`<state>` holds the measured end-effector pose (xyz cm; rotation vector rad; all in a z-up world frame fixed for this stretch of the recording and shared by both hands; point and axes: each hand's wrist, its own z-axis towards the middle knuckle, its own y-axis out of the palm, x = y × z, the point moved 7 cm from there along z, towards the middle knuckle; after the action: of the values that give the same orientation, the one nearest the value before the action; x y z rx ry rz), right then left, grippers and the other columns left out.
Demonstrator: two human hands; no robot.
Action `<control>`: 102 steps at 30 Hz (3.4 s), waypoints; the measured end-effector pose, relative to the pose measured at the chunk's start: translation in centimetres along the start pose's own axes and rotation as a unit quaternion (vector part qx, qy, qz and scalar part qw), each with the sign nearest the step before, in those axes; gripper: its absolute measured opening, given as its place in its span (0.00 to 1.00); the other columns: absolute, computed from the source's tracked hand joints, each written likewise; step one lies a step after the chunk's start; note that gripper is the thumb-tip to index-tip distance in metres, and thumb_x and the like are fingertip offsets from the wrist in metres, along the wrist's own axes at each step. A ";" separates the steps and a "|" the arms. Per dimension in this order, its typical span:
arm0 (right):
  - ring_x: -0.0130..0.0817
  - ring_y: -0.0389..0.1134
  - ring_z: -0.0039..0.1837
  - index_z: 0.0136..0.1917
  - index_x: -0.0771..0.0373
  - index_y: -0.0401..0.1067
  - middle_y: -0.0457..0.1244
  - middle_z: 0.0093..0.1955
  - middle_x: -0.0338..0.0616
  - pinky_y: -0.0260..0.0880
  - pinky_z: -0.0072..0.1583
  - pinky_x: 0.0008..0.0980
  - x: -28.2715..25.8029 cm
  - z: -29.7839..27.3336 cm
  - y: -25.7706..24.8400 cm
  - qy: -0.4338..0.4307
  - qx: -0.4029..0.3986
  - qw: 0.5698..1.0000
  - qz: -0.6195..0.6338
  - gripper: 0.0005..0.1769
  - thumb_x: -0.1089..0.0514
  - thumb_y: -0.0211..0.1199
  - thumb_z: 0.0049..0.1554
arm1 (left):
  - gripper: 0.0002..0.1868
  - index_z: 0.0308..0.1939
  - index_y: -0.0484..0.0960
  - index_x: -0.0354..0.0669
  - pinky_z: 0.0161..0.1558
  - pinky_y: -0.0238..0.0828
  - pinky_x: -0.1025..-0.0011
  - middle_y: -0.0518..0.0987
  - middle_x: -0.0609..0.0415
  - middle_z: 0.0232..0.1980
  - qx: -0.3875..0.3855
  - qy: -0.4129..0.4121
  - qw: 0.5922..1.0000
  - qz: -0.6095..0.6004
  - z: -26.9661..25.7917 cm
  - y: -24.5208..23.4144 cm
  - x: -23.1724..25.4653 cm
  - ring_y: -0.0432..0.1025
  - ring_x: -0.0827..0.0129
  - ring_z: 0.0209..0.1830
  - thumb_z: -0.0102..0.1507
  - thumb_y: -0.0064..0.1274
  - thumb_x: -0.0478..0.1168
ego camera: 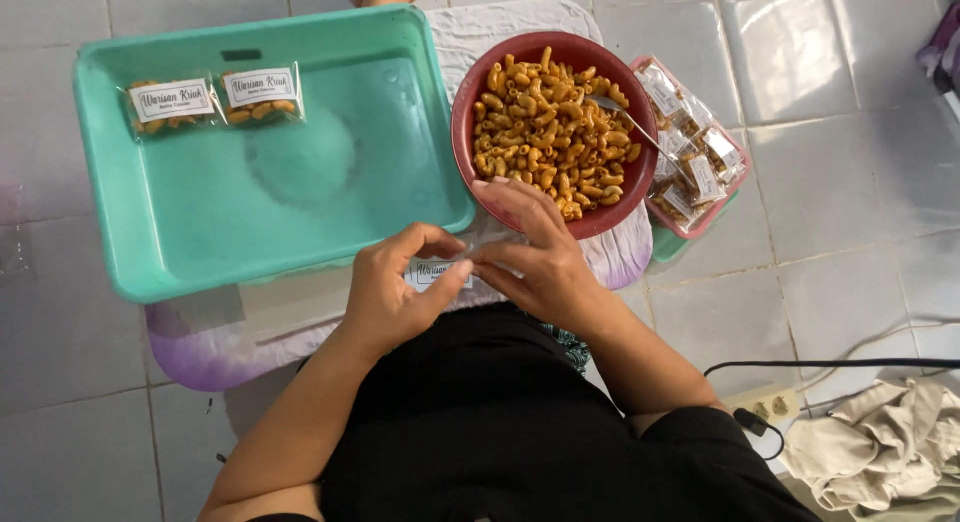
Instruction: Manually filling small plastic bags with macaroni snacks using a spoon and arranging them on a tray.
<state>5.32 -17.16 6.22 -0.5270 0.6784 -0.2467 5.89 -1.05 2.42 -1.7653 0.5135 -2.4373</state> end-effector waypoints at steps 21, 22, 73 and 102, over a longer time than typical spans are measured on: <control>0.53 0.73 0.57 0.39 0.65 0.78 0.69 0.58 0.62 0.71 0.63 0.52 5.0 -2.4 0.5 0.278 -0.029 0.894 0.352 0.20 0.50 0.58 0.65 | 0.21 0.60 0.71 0.38 0.68 0.66 0.63 0.79 0.46 0.57 0.068 0.114 0.953 -0.273 2.1 -5.3 -1.0 0.74 0.60 0.60 0.63 0.53 0.38; 0.53 0.73 0.57 0.39 0.65 0.78 0.69 0.58 0.62 0.71 0.63 0.52 5.2 -3.1 1.1 0.279 -0.029 0.892 0.354 0.20 0.50 0.58 0.65 | 0.21 0.60 0.71 0.38 0.68 0.66 0.63 0.79 0.46 0.57 0.068 0.111 0.953 -0.272 1.9 -3.8 -1.6 0.74 0.60 0.60 0.63 0.53 0.38; 0.31 0.71 0.32 0.52 0.63 0.82 0.72 0.35 0.47 0.73 0.38 0.28 4.4 -4.0 1.6 0.216 0.141 0.959 0.117 0.17 0.66 0.80 0.48 | 0.09 0.45 0.76 0.51 0.62 0.77 0.61 0.73 0.60 0.35 0.239 -0.251 0.627 -0.698 1.5 5.2 -8.2 0.78 0.68 0.39 0.61 0.50 0.35; 0.29 0.68 0.48 0.60 0.75 0.75 0.67 0.53 0.50 0.70 0.50 0.21 14.8 -10.5 -13.1 0.303 0.210 0.930 -0.006 0.16 0.83 0.62 0.61 | 0.08 0.43 0.78 0.45 0.59 0.76 0.65 0.77 0.56 0.35 0.252 -0.212 0.578 -0.746 1.4 1.2 -8.5 0.75 0.70 0.39 0.61 0.49 0.31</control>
<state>9.09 -37.81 -1.47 -0.0281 1.1860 -0.5638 9.85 -0.24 -5.26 -2.6389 -2.3278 -1.7691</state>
